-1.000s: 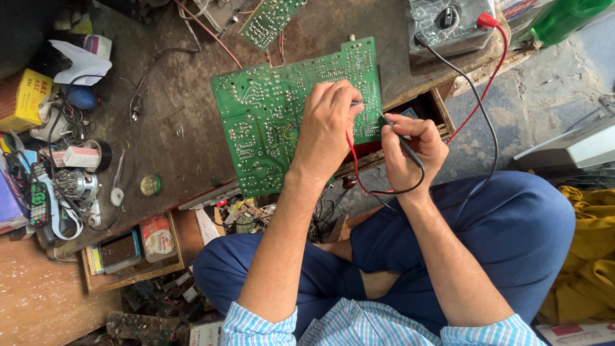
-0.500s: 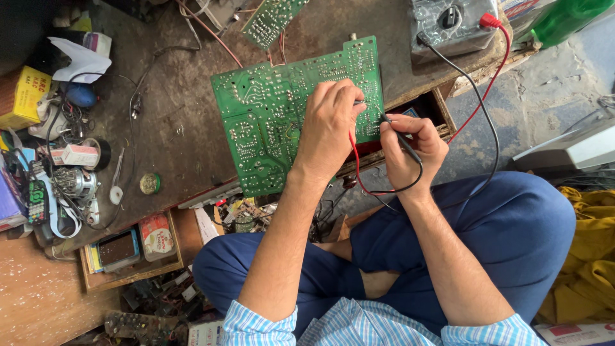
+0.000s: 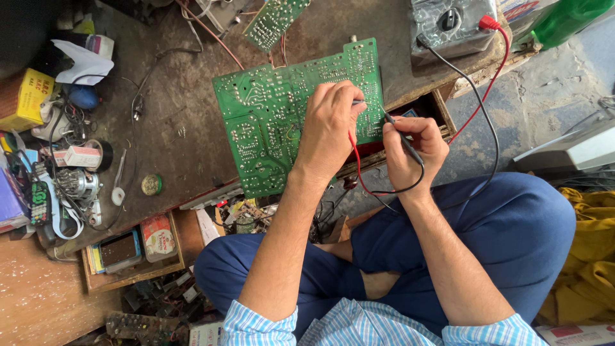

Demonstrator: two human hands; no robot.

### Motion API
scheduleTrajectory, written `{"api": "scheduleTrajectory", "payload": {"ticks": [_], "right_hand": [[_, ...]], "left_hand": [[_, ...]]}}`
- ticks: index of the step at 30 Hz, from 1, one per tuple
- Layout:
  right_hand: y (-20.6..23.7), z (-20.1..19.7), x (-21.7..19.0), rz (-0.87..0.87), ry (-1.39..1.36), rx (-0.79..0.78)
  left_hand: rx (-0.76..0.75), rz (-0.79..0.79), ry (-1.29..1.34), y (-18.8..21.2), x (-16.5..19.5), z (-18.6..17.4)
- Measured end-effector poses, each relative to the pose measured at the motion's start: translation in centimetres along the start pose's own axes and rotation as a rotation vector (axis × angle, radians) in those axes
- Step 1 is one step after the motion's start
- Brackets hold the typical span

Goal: The person sits on the floor and tests a green circuit board with a multimeter, touching the red and black probes to solder points on the board. They reposition the board, adjust the multimeter leads, and continue probing different points across the board.

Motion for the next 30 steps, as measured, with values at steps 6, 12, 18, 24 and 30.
{"api": "scheduleTrajectory", "payload": {"ticks": [6, 12, 18, 24, 30], "right_hand": [[-0.05, -0.08, 0.27, 0.049, 0.015, 0.004], [-0.26, -0.06, 0.36, 0.087, -0.023, 0.005], [-0.26, -0.17, 0.60, 0.115, -0.070, 0.020], [-0.06, -0.29, 0.53, 0.081, -0.131, -0.001], [0.04, -0.25, 0.76, 0.082, -0.174, -0.014]], "left_hand": [[0.042, -0.053, 0.005, -0.31, -0.11, 0.10], [0.055, -0.053, -0.026, -0.45, 0.07, 0.26], [0.036, -0.058, -0.024, -0.29, -0.02, 0.48], [0.012, -0.051, -0.015, -0.03, -0.04, 0.47], [0.003, -0.055, -0.056, -0.06, 0.18, 0.55]]}}
Point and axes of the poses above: each hand's wrist, its own y-axis away from the middle knuckle, its own z-axis out of the palm, x = y × z, the point moved 7 cm from there along -y, towards the middle knuckle, and after that the axes turned 1 degree about -y, right-handed, at the moved point
